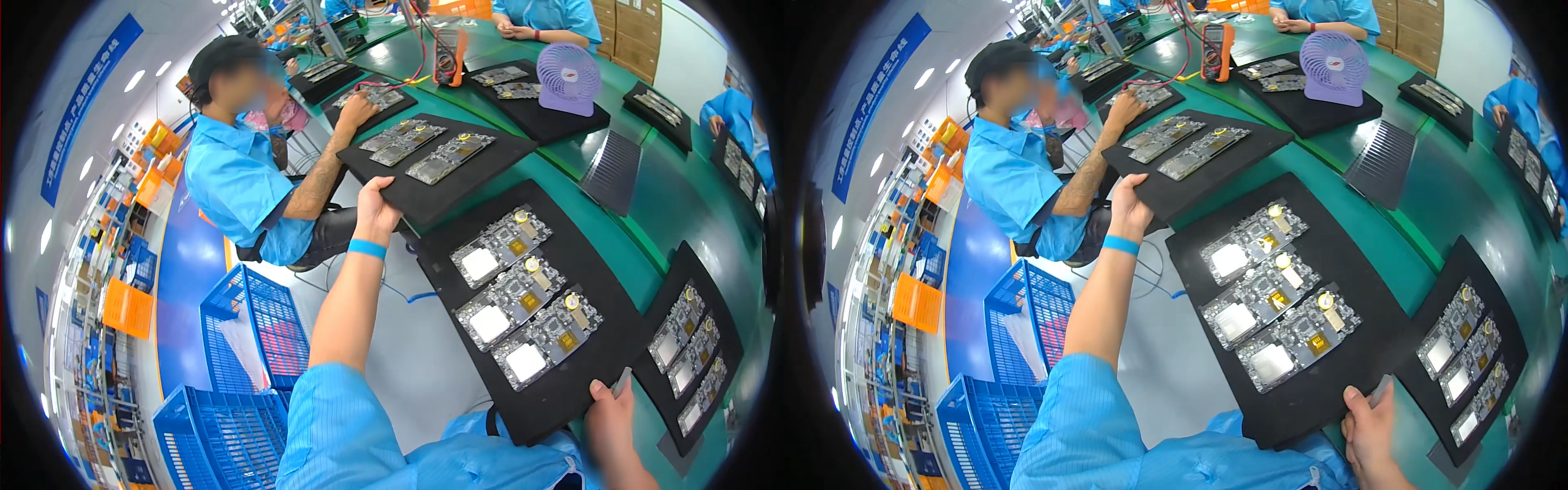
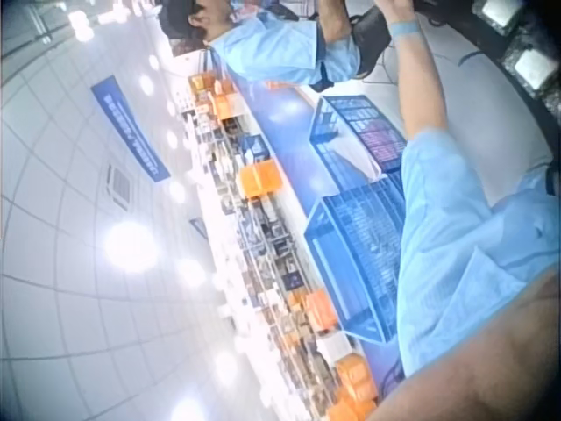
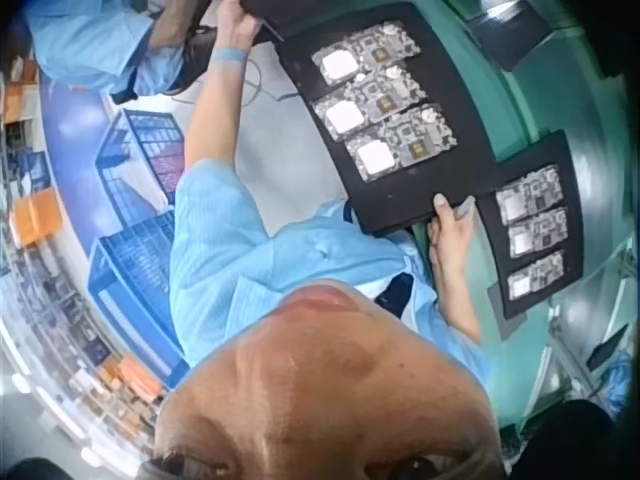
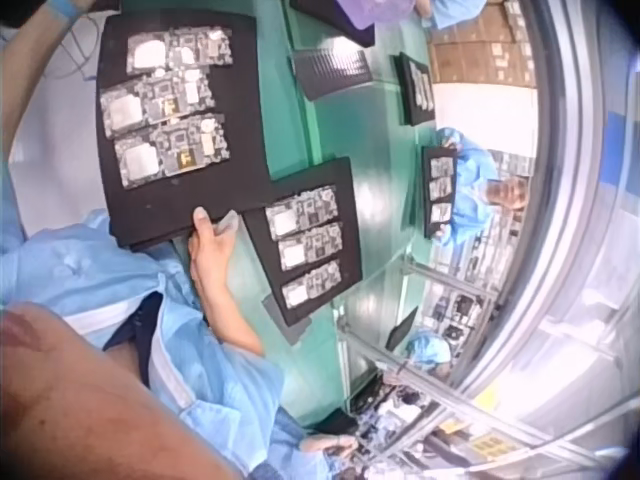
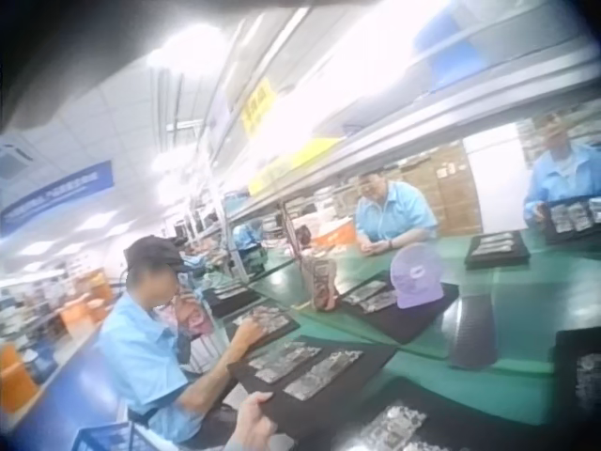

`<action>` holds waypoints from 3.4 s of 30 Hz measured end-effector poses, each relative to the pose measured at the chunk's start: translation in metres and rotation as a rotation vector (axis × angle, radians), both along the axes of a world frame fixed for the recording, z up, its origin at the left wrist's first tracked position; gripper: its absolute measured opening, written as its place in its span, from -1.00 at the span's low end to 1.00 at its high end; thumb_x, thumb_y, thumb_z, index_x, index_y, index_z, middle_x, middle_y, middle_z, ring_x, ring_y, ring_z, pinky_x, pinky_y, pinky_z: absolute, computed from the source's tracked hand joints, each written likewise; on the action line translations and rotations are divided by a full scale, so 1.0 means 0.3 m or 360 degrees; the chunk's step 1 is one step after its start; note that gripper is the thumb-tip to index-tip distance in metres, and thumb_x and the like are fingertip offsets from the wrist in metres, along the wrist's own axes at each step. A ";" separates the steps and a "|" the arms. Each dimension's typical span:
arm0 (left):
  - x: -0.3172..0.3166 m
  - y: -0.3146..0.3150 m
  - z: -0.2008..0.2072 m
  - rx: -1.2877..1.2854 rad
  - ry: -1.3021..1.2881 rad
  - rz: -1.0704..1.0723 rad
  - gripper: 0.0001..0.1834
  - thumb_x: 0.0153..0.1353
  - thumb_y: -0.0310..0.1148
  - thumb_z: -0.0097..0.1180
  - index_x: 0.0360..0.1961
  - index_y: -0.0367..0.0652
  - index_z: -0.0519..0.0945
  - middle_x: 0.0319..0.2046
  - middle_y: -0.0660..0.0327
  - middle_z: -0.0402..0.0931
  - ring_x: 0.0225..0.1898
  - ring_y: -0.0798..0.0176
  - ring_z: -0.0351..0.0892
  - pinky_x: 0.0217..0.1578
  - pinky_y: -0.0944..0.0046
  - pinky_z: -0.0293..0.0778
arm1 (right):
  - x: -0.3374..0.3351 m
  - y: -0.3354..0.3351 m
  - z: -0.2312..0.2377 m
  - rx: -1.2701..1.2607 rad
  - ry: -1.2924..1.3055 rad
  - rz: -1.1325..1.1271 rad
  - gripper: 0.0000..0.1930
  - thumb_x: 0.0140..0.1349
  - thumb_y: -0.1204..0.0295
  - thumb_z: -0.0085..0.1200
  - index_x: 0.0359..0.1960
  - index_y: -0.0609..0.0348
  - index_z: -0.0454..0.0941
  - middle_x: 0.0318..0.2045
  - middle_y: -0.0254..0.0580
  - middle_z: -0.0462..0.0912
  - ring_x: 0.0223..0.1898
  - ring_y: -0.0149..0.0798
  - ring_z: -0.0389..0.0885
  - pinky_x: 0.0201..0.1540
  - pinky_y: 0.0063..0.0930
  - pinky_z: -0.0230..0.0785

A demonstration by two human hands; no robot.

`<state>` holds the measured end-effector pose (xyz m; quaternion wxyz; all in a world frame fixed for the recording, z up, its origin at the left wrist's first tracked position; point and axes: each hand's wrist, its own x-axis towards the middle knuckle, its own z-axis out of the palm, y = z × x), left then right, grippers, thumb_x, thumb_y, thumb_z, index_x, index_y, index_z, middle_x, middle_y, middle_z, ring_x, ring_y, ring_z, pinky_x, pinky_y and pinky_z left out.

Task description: The person uses tweezers to place small rectangular components onto circuit boards arranged on a black mat. They repeatedly pick up components from a nearby tray and apply them to specific spots on the boards, then move the mat to process different sets of boards.

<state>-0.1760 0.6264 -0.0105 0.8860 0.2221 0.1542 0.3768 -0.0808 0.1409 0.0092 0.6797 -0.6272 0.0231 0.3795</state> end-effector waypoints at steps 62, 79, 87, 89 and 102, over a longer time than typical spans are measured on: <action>0.447 -2.664 0.069 0.0921 0.0256 -0.3077 -0.40 0.29 -0.58 -0.24 0.34 -0.09 -0.01 0.13 0.09 0.28 0.12 0.13 0.36 0.12 0.17 0.35 | -0.274 -2.425 0.145 -0.1815 -0.0700 -0.1636 -0.62 0.14 0.34 0.18 -0.04 0.31 0.54 -0.31 -0.10 0.65 -0.34 -0.31 0.61 -0.24 -0.45 0.43; 0.527 -1.360 0.199 0.2901 0.1105 -0.0369 -0.38 0.11 -0.38 0.13 0.19 -0.33 0.24 0.04 -0.13 0.33 0.12 0.00 0.34 0.10 0.12 0.29 | 0.215 -1.197 0.164 -0.0853 -0.0920 -0.0689 -0.62 0.22 0.26 0.05 -0.02 0.25 0.50 -0.30 -0.30 0.64 -0.59 -0.62 0.26 -0.56 -0.71 0.05; 0.504 -1.202 0.050 0.1736 0.1009 -0.1124 -0.39 0.16 -0.54 0.05 0.27 -0.29 0.23 0.09 0.01 0.31 0.02 0.26 0.36 0.05 0.32 0.31 | 0.341 -1.022 0.080 -0.0844 -0.0631 -0.0588 -0.49 0.14 0.31 0.16 0.07 0.38 0.41 -0.09 0.01 0.56 -0.05 -0.20 0.53 0.01 -0.39 0.33; 0.393 -1.165 0.099 0.1969 0.1251 -0.1198 -0.40 0.14 -0.61 0.04 0.25 -0.27 0.27 0.09 0.08 0.31 0.01 0.35 0.34 0.03 0.37 0.31 | 0.268 -1.014 0.079 -0.0953 -0.0684 -0.0300 -0.52 0.12 0.31 0.19 0.01 0.39 0.46 -0.14 -0.03 0.59 -0.09 -0.22 0.55 0.00 -0.40 0.34; 0.516 -2.132 0.152 0.3785 -0.0597 -0.0979 -0.39 0.11 -0.12 0.13 0.09 -0.33 0.39 0.03 -0.16 0.33 0.12 -0.09 0.28 0.14 -0.03 0.17 | 0.402 -1.263 0.035 -0.0310 -0.0673 -0.1066 -0.59 0.35 0.03 -0.16 -0.37 0.16 0.40 -0.70 -0.35 0.35 -0.75 -0.55 0.16 -0.67 -0.66 -0.02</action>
